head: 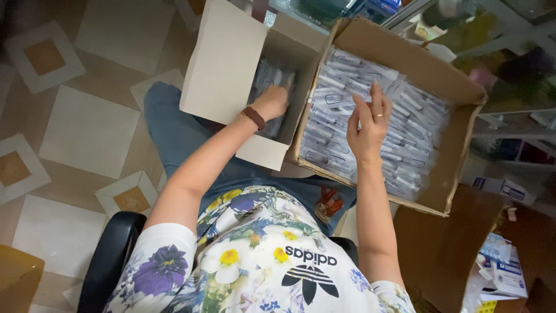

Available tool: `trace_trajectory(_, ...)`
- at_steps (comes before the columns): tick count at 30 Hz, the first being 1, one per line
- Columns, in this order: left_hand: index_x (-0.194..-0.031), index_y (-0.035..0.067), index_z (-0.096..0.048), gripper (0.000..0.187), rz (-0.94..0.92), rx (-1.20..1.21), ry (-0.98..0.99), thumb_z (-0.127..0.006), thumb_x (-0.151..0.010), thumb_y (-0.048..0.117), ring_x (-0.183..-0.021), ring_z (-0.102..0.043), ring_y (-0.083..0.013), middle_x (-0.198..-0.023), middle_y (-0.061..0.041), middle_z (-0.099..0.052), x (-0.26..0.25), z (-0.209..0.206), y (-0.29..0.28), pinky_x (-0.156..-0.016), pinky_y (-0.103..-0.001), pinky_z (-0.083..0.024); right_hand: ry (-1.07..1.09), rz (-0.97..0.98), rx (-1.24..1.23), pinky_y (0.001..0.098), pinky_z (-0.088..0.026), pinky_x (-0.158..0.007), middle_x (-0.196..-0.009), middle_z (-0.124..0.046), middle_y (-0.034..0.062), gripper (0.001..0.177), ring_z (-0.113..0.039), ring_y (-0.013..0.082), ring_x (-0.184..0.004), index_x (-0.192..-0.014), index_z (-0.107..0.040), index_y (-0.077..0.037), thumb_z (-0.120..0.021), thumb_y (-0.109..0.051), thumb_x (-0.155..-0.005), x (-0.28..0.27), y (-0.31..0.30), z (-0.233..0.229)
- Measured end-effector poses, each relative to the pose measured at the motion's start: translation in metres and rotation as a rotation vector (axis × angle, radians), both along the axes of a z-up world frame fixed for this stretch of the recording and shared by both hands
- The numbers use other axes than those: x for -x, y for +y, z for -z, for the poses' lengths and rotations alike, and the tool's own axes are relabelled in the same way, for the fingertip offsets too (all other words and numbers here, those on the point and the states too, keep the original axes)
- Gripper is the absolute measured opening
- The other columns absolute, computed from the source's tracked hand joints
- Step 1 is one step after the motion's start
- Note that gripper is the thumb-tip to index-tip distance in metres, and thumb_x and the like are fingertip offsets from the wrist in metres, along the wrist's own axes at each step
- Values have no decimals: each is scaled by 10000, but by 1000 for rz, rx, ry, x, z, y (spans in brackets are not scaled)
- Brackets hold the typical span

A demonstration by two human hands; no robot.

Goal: The person sits cross-legged on a chair and transfers small individually wrapped items from a large cardboard box to a smaller white box. They pick up items one by one or in small handfuls and place them into the smaller box, continuing until the smaller box is filled.

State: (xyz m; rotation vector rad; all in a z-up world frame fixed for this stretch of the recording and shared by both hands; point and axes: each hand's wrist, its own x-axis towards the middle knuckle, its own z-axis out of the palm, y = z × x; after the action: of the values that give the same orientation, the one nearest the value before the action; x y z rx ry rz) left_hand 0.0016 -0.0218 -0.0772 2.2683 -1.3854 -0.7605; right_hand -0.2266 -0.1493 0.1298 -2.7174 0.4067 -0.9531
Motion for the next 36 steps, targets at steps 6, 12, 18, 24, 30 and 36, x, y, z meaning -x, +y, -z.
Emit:
trace_trajectory(6,-1004,-37,-763,267,378,-248,-109,-651,-863,161,-1043,-701,-437,-1084,-285,-714,5,36,0,-912,-508,-556,8,-11,-34,396,-577,-970,-1583,-490,172,363,-570,380,-1279,-1211,-723,-49,-681,157,-915,1,-3,3)
trace_trajectory(12,-1013,-36,-758,286,418,-344,-103,-655,-850,175,-1042,-695,-432,-1097,-281,-703,11,25,-2,-894,-506,-558,42,18,-91,456,-540,-990,-1473,-583,196,317,-566,407,-1262,-1192,-734,-46,-674,107,-921,6,-16,11)
trace_trajectory(18,-1184,3,-702,290,134,26,-19,-585,-936,96,-996,-680,-469,-1044,-288,-709,1,-66,6,-880,-549,-535,224,102,-298,461,-499,-1013,-1202,-725,144,236,-605,375,-1172,-1109,-741,-78,-724,-11,-884,25,-53,51)
trace_trajectory(24,-1557,34,-400,605,-51,691,130,-674,-1036,175,-1439,-448,-463,-1531,-299,-465,48,-176,17,-1183,-501,-404,649,66,-350,472,-484,-985,-1116,-725,174,333,-596,415,-1089,-1117,-740,-91,-801,-123,-791,30,-62,86)
trace_trajectory(30,-1583,39,-332,795,-7,516,30,-717,-890,102,-1510,-225,-509,-1655,-263,-109,91,-174,16,-1233,-524,-265,810,251,-236,547,-464,-947,-1188,-674,208,483,-547,445,-1178,-1228,-678,-114,-741,-120,-749,20,-49,111)
trace_trajectory(36,-1563,45,-421,675,-18,566,36,-558,-919,-108,-1578,-257,-453,-1738,-203,-49,96,-155,25,-1276,-477,-323,838,263,23,613,-422,-939,-1230,-647,263,404,-524,465,-1200,-1222,-662,-95,-672,-166,-824,13,-49,138)
